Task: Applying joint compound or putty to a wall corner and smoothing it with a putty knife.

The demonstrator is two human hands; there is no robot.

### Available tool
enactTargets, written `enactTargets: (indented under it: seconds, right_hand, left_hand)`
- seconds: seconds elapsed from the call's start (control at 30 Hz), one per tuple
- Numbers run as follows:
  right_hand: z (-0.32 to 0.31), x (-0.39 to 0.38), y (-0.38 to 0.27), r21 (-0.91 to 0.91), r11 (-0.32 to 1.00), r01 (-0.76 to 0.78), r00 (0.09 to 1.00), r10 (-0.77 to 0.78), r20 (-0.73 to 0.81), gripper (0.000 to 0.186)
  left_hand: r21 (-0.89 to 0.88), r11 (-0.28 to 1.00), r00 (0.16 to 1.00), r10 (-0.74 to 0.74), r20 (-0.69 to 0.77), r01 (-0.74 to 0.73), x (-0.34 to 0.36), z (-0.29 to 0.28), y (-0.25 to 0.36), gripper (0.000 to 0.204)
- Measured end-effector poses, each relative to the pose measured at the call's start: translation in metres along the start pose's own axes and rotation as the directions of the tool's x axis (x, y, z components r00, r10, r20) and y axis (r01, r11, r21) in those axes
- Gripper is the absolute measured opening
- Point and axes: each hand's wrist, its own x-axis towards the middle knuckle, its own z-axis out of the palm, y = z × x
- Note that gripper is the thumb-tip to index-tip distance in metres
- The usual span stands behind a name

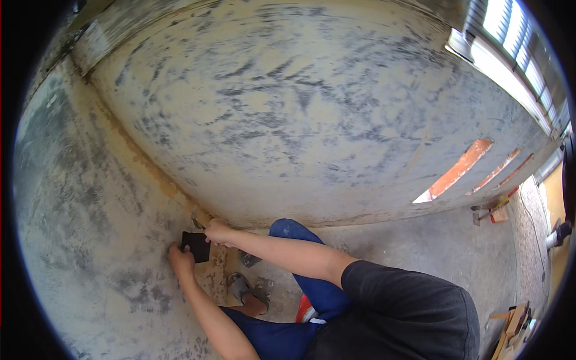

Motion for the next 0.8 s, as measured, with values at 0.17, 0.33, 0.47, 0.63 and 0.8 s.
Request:
enactTargets:
  seconds: [0.17, 0.33, 0.47, 0.63, 0.8]
  right_hand:
    - [-0.019, -0.001, 0.002, 0.064, 0.996, 0.056, 0.995, -0.05, -0.082, 0.02]
    - [-0.005, -0.022, -0.018, -0.068, 0.979, 0.194, 0.978, -0.198, -0.058, 0.02]
    - [0.004, -0.033, -0.017, -0.339, 0.913, 0.226, 0.883, -0.339, -0.325, 0.027]
    - [0.017, -0.038, -0.023, -0.319, 0.93, 0.18, 0.94, -0.259, -0.224, 0.031]
    - [0.027, -0.033, -0.03, -0.3, 0.942, 0.151, 0.936, -0.234, -0.263, 0.031]
  left_hand:
    - [0.027, 0.999, 0.999, 0.025, -0.04, -0.023, 0.004, 0.01, 0.009, 0.027]
    - [0.05, 0.996, 0.987, 0.078, -0.14, -0.072, 0.004, 0.01, -0.01, 0.028]
    - [0.039, 0.997, 0.984, 0.077, -0.161, -0.072, -0.009, 0.005, 0.021, 0.026]
    - [-0.081, 0.992, 0.985, 0.079, -0.153, -0.092, -0.014, -0.008, 0.038, 0.017]
    - [-0.09, 0.992, 0.988, 0.077, -0.134, -0.089, -0.004, -0.014, 0.035, 0.016]
